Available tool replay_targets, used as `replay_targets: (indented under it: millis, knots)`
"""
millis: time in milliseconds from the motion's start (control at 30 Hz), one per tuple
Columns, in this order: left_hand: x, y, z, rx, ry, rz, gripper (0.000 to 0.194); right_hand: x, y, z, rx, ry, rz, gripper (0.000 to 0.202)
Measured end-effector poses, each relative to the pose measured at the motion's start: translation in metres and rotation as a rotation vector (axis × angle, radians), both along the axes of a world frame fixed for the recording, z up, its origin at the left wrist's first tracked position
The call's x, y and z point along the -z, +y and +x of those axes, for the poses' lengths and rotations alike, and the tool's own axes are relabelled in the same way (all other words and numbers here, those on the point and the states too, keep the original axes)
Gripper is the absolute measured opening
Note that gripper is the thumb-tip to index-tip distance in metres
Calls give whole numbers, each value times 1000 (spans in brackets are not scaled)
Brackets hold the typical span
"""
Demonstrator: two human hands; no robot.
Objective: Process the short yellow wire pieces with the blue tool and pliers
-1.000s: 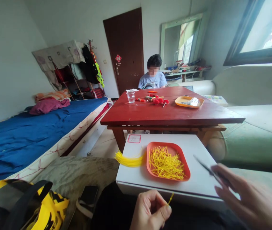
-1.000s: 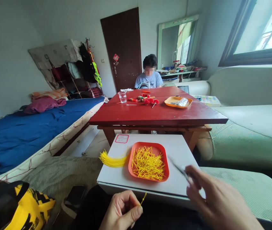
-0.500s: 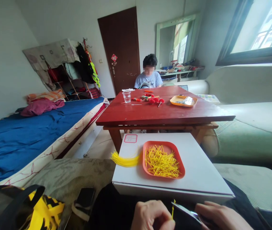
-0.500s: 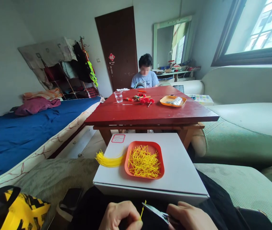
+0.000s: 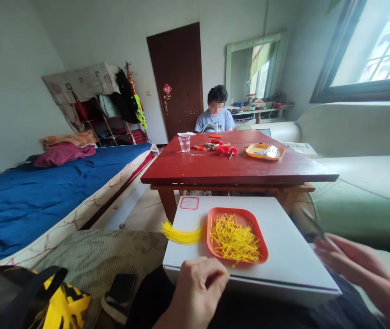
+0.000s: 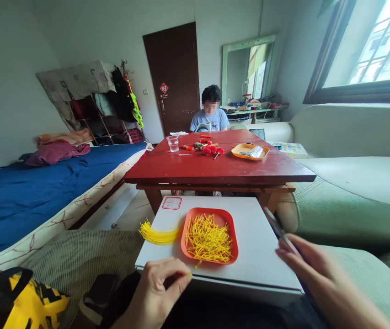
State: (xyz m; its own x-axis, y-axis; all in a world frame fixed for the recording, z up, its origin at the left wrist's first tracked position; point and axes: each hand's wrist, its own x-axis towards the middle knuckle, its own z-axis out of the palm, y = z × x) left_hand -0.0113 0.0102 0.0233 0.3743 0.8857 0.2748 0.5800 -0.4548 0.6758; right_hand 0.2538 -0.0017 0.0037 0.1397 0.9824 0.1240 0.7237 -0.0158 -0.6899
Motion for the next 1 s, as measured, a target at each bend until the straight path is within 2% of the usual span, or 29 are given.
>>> replay_targets:
  millis: [67, 100, 133, 233, 333, 400, 467, 500, 567, 667, 733, 867, 1000]
  knots:
    - [-3, 16, 8, -50, 60, 47, 19, -14, 19, 6, 16, -396, -174, 30]
    - [-3, 24, 15, -62, 64, 61, 15, -18, 26, 5, -4, -464, -203, 23]
    - [-1, 32, 22, -81, 66, 67, 12, -20, 32, 2, -21, -522, -216, 17]
    - [6, 47, 42, -128, 97, 73, 24, -20, 43, -13, -43, -602, -209, 14]
    - [6, 47, 47, -127, 113, 106, 24, -18, 47, -24, -33, -648, -209, 19]
    - [0, 44, 37, -120, 126, 142, 15, -16, 47, -27, -42, -660, -205, 25]
    - [-7, 46, 16, -154, 169, 166, 14, -14, 47, -28, -62, -664, -188, 29]
    - [-11, 49, 4, -217, 208, 169, 20, -12, 46, -29, -72, -665, -176, 29]
    - [-15, 61, -20, -310, 306, 149, 18, -9, 45, -29, -78, -659, -148, 29]
    - [-15, 81, -40, -362, 426, 73, 14, -9, 42, -29, -37, -633, -133, 34]
    - [-12, 91, -42, -355, 485, 8, 6, -11, 39, -29, -14, -610, -151, 42]
    - [-4, 96, -33, -325, 514, -71, 27, -18, 33, -30, -22, -538, -185, 56]
    - [0, 97, -30, -296, 407, -89, 28, -17, 28, -27, -22, -417, -199, 59]
